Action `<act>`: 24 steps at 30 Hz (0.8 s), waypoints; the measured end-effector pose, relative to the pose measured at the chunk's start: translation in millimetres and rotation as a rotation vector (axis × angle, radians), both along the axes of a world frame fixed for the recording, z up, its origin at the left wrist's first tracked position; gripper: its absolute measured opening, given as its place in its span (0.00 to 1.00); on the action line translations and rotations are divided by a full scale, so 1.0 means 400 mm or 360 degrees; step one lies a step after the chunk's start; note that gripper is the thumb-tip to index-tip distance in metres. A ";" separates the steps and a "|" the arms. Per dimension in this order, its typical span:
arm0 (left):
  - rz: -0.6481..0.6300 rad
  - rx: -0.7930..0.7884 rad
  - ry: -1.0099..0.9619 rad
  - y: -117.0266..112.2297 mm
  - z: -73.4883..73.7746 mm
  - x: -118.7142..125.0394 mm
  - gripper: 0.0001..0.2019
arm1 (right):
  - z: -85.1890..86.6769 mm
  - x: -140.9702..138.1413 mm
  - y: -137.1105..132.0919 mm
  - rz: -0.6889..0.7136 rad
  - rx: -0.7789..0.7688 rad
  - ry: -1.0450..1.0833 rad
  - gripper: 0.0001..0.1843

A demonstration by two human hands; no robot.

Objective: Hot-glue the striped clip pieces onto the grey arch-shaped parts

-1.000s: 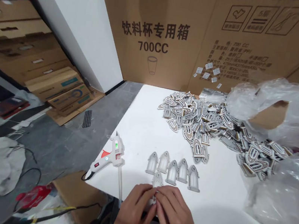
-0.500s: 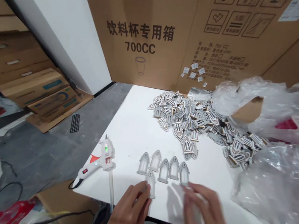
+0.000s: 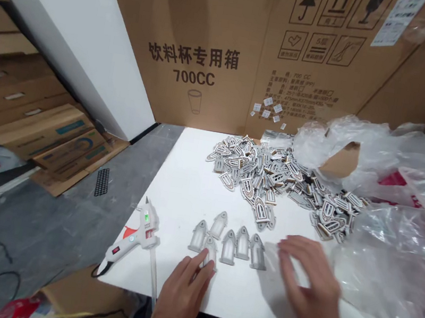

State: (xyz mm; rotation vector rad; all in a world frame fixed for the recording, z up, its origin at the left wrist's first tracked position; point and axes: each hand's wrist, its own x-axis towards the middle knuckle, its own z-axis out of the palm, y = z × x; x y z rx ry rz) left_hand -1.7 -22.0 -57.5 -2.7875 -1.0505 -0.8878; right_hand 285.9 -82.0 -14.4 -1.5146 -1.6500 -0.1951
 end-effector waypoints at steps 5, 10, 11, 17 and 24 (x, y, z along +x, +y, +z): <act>-0.0025 -0.0050 0.0017 -0.009 0.003 -0.003 0.13 | -0.059 -0.146 0.041 0.0544 -0.0321 0.0165 0.15; -0.0014 -0.0169 0.0070 -0.010 0.010 -0.008 0.13 | -0.074 -0.177 0.056 0.0589 -0.0465 0.0080 0.12; 0.0012 -0.0181 0.0071 -0.009 0.011 -0.010 0.14 | -0.081 -0.179 0.056 0.0518 -0.0476 0.0039 0.12; 0.0055 -0.0115 0.0015 0.007 0.002 -0.018 0.19 | -0.125 -0.190 0.065 0.0250 -0.0551 -0.0169 0.20; 0.0251 -0.0174 0.0011 0.035 0.008 0.008 0.18 | -0.109 -0.186 0.148 0.0417 -0.0728 -0.0385 0.39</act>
